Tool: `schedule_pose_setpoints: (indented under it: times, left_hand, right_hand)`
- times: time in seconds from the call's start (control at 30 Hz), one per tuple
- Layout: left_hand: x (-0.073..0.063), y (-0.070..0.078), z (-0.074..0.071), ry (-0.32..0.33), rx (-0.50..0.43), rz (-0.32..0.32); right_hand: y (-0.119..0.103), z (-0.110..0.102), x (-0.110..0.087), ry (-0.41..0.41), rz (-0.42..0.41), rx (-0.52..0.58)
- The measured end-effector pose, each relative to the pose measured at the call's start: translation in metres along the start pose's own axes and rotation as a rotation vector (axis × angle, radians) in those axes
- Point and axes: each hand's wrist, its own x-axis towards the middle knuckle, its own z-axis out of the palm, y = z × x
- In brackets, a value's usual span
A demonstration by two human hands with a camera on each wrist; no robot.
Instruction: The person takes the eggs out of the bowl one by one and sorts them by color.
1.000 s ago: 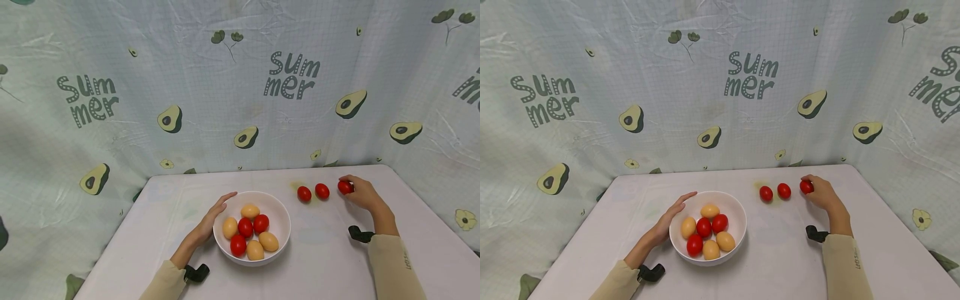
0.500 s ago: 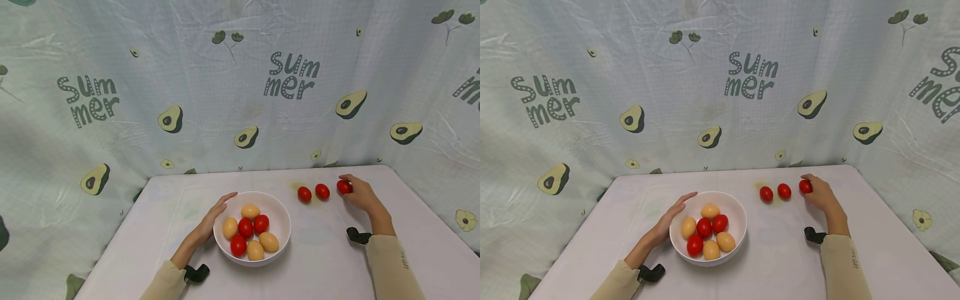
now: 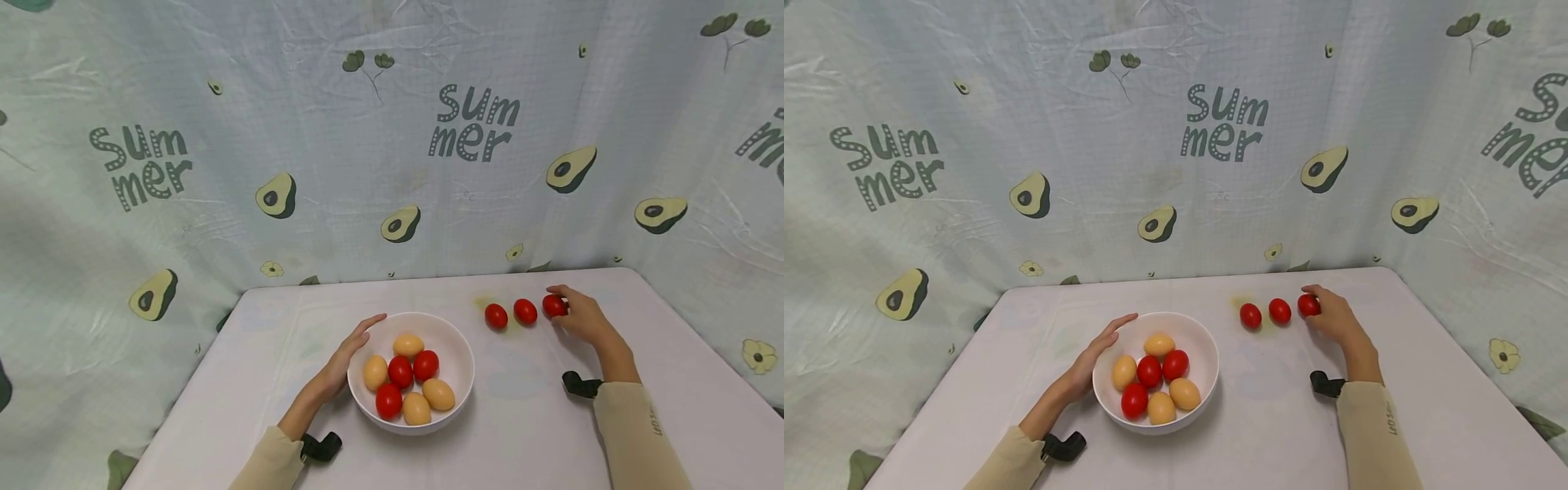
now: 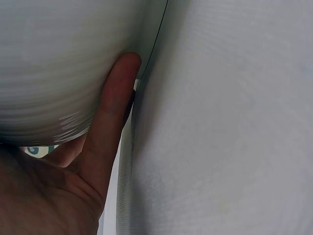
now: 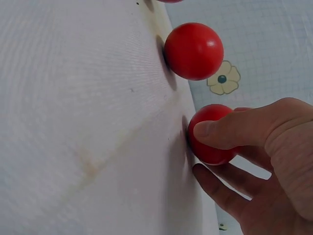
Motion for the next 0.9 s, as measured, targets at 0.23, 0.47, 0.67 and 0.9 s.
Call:
schedule_pose_setpoints:
  times: [0.23,0.47,0.67,0.9]
  left_hand:
    - [0.0009,0.0008,-0.0021,-0.005,0.000,0.012]
    - [-0.0005,0.0009,-0.0014,-0.004,0.003,-0.005]
    - [-0.0012,0.0001,-0.0009,-0.001,0.001,-0.003]
    - [-0.0005,0.0006,-0.0019,-0.006,-0.004,-0.001]
  right_hand:
    - [-0.0020,-0.0015,0.0001,-0.027,0.020,-0.015]
    - [-0.0028,-0.0011,0.0001,-0.055,0.039,-0.018]
    - [-0.0037,0.0009,0.0011,-0.053,0.023,-0.021]
    - [-0.0054,-0.0009,0.0006,-0.045,0.011,-0.028]
